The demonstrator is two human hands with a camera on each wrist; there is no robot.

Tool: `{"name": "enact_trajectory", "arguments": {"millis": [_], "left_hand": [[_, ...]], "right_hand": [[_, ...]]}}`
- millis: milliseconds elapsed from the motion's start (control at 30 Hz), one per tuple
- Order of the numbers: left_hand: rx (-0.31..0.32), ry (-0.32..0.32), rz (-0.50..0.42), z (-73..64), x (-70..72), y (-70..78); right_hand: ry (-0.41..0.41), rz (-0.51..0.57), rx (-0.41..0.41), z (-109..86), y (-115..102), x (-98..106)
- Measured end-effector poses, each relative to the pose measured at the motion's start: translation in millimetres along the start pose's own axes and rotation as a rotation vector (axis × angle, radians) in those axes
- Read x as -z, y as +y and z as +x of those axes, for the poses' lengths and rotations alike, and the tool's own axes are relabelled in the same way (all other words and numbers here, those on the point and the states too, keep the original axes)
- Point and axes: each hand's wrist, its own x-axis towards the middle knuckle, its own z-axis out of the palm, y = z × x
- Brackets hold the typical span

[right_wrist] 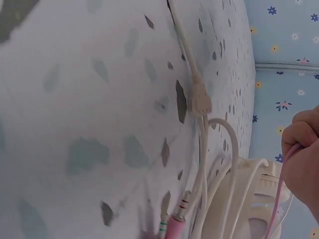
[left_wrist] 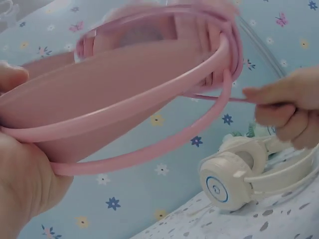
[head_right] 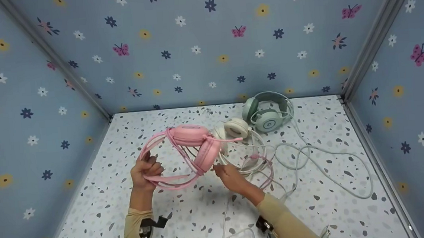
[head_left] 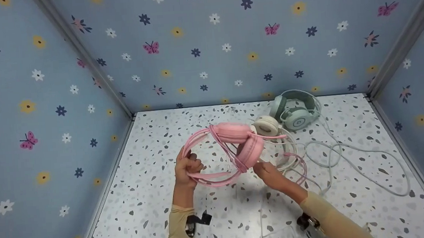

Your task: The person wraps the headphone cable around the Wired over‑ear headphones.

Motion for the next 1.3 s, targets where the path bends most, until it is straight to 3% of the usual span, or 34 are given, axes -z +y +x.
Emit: {"name": "enact_trajectory", "arguments": {"millis": [33, 67, 167, 267, 367, 467, 567, 767, 1067, 1167, 1300], "left_hand": [[-0.004, 0.03, -0.019, -0.8, 1.7, 0.4], [-0.009, 0.056, -0.034, -1.9, 3.2, 0.6], [-0.021, 0.116, -0.077, -4.4, 4.9, 1.7], [-0.045, 0.194, -0.103, -4.5, 3.8, 4.3], [-0.079, 0.296, -0.087, -3.9, 3.3, 6.7], [-0.103, 0.376, -0.041, -3.9, 1.9, 7.3], [-0.119, 0.406, 0.009, -2.2, -2.2, 6.2], [-0.161, 0.429, 0.089, 9.0, -11.3, 5.1], [-0.195, 0.498, 0.055, 4.9, -13.7, 9.3], [-0.231, 0.541, 0.058, 3.7, -11.9, 13.0], [-0.26, 0.594, 0.093, 1.7, -10.0, 15.5]], "right_hand": [[0.025, -0.016, 0.011, -6.7, -24, 1], [0.049, -0.065, 0.031, -11.3, -25, 0], [0.098, -0.17, 0.095, -26.6, -22, 2], [0.136, -0.183, 0.093, -43.5, -17, 9], [0.175, -0.162, 0.059, -61.2, -14, 17], [0.207, -0.208, 0.054, -76.0, -11, 25], [0.228, -0.325, 0.063, -82.1, -10, 29], [0.252, -0.551, 0.093, -76.4, -16, 28], [0.242, -0.758, 0.106, -81.0, -38, 27], [0.241, -0.798, 0.107, -86.5, -44, 28], [0.223, -0.756, 0.087, -93.5, -52, 32]]}}
